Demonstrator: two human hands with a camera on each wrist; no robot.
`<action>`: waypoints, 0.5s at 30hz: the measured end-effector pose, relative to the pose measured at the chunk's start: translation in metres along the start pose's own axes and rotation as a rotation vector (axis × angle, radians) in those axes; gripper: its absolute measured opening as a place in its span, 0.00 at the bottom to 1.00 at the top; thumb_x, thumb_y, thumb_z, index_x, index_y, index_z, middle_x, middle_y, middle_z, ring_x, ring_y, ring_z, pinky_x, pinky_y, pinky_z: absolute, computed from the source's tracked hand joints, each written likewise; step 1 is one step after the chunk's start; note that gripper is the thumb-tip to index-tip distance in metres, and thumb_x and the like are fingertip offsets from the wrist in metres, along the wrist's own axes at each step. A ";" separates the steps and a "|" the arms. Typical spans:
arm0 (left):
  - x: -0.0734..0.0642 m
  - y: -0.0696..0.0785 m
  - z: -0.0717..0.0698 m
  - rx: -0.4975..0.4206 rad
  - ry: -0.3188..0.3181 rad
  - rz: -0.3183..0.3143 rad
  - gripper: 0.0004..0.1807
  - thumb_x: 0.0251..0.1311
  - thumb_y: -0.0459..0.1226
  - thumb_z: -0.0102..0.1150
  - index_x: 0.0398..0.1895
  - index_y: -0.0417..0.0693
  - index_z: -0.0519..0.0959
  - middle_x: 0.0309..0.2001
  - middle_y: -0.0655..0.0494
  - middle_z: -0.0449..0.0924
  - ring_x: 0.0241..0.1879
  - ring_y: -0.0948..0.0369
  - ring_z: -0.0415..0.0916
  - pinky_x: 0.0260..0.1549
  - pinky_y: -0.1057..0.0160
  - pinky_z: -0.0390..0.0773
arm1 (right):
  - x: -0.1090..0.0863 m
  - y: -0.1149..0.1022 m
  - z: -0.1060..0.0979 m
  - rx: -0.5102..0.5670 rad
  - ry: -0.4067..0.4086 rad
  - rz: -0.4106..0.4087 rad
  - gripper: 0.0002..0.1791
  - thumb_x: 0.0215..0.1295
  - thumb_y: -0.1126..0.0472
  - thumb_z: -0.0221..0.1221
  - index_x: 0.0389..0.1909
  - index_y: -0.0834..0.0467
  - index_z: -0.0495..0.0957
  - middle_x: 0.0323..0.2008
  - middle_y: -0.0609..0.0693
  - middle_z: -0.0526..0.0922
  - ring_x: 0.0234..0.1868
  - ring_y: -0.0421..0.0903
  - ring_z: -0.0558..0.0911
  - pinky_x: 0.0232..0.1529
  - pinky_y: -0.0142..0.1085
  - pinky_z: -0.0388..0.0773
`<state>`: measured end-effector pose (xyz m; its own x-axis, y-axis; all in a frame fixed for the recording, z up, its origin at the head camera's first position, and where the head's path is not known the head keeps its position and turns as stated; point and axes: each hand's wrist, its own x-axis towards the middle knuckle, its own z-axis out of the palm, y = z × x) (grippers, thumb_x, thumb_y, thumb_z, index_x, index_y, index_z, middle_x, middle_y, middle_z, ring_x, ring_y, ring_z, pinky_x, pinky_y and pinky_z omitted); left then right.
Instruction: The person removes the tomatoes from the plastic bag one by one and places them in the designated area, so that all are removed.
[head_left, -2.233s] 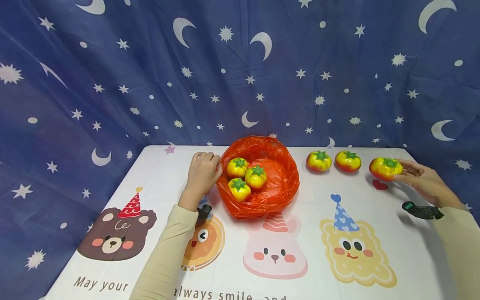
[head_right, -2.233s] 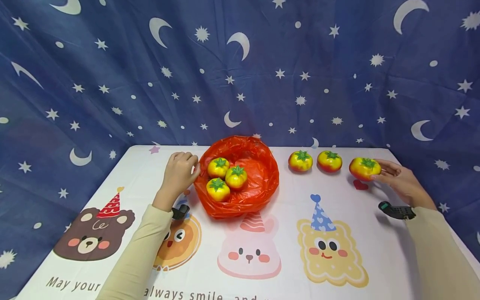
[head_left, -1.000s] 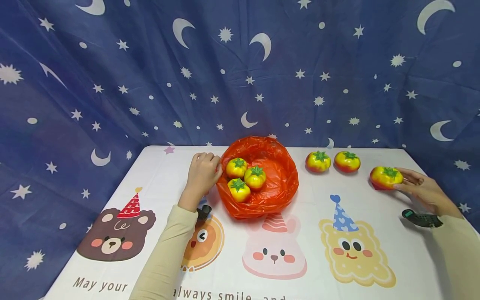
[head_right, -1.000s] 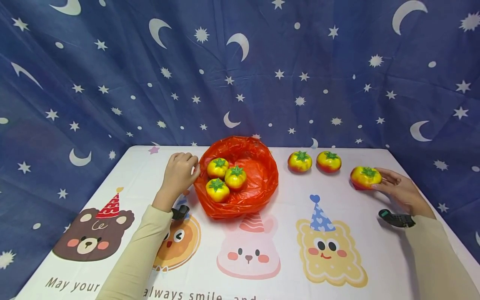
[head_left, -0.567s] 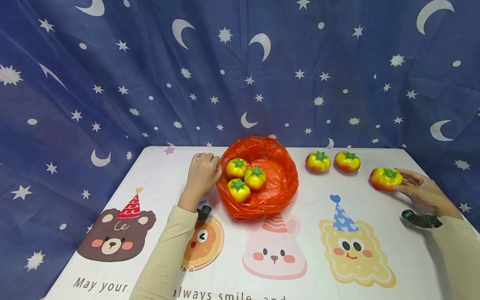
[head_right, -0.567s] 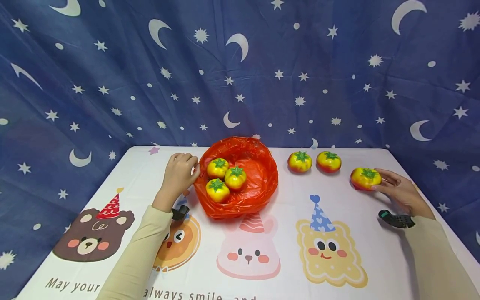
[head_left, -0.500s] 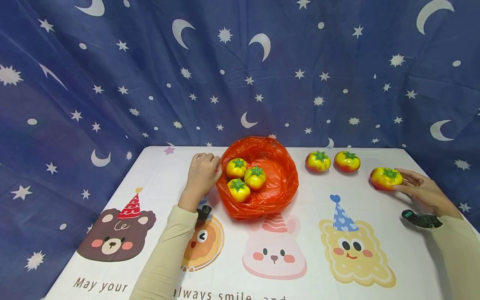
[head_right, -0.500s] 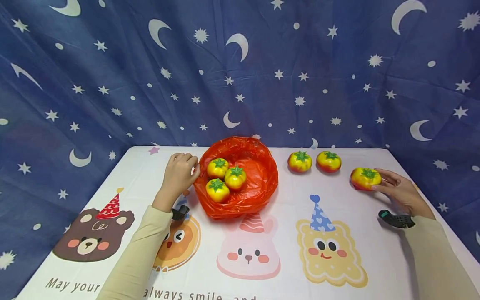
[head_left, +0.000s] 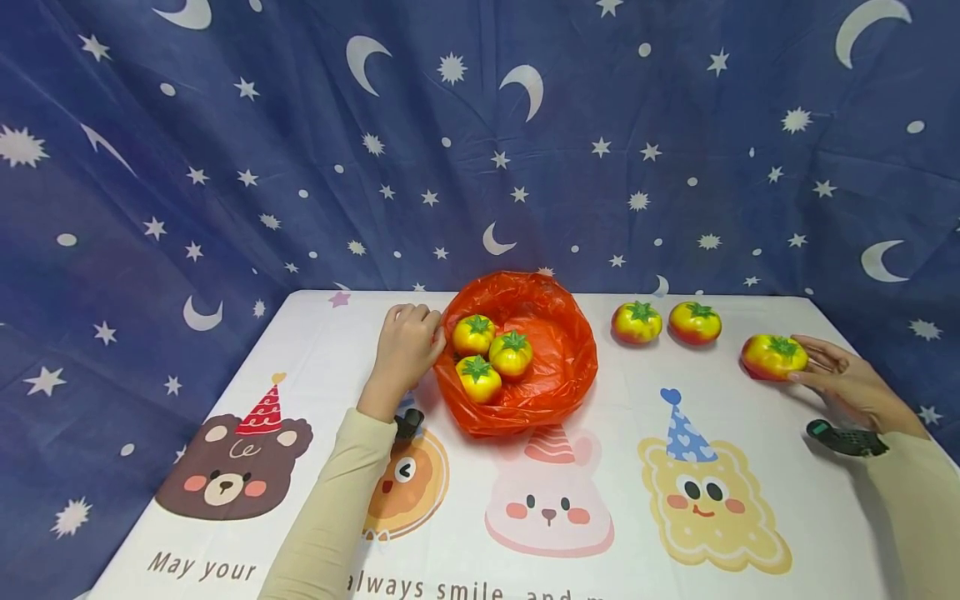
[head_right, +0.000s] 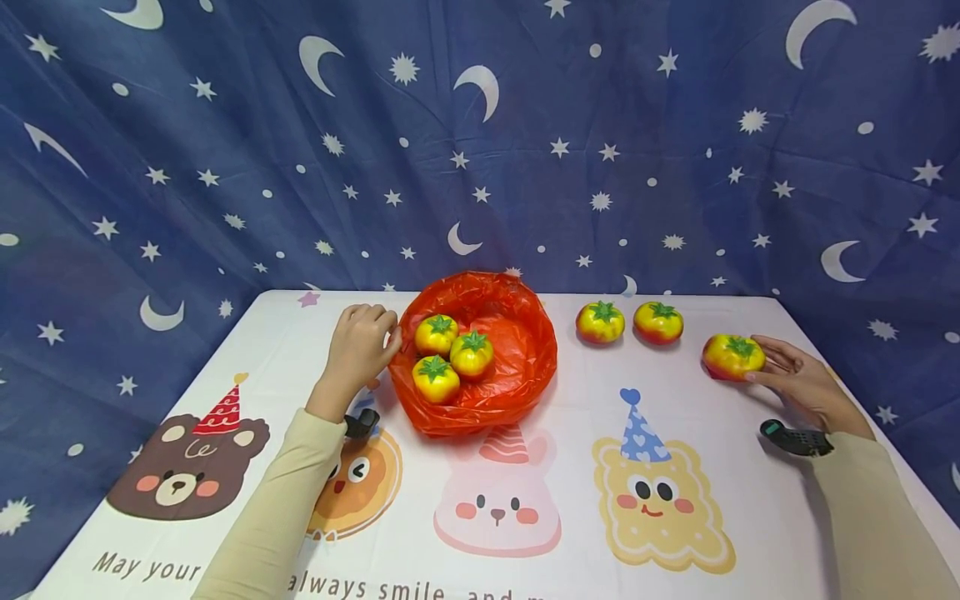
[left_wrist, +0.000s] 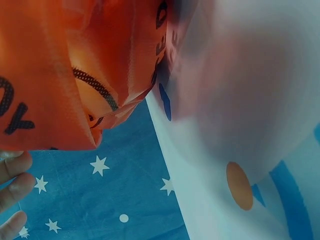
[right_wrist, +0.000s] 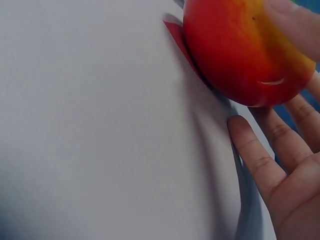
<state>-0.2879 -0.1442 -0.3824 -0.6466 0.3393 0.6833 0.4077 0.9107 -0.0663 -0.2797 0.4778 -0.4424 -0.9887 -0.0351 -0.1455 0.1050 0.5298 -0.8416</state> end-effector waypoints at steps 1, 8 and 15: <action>0.000 0.000 0.000 0.001 0.001 -0.001 0.05 0.52 0.33 0.58 0.23 0.40 0.77 0.23 0.48 0.76 0.29 0.51 0.75 0.45 0.51 0.73 | 0.000 -0.001 -0.001 -0.007 -0.004 0.009 0.48 0.64 0.53 0.57 0.74 0.51 0.35 0.73 0.48 0.47 0.54 0.29 0.59 0.39 0.12 0.71; 0.000 0.000 0.000 -0.002 0.008 0.003 0.05 0.52 0.33 0.58 0.23 0.40 0.78 0.23 0.48 0.77 0.29 0.50 0.76 0.45 0.51 0.74 | 0.000 -0.004 -0.001 -0.033 -0.009 0.014 0.47 0.65 0.53 0.55 0.74 0.49 0.33 0.76 0.53 0.37 0.59 0.34 0.58 0.39 0.12 0.70; 0.000 -0.001 -0.001 0.007 0.000 -0.001 0.05 0.52 0.34 0.58 0.24 0.41 0.78 0.23 0.48 0.77 0.29 0.51 0.76 0.45 0.51 0.74 | 0.001 -0.002 -0.001 0.104 -0.039 0.005 0.44 0.68 0.57 0.52 0.73 0.37 0.32 0.75 0.44 0.28 0.76 0.42 0.39 0.53 0.17 0.64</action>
<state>-0.2879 -0.1447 -0.3818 -0.6470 0.3388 0.6831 0.4031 0.9124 -0.0707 -0.2806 0.4769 -0.4402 -0.9835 -0.0670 -0.1682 0.1223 0.4392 -0.8900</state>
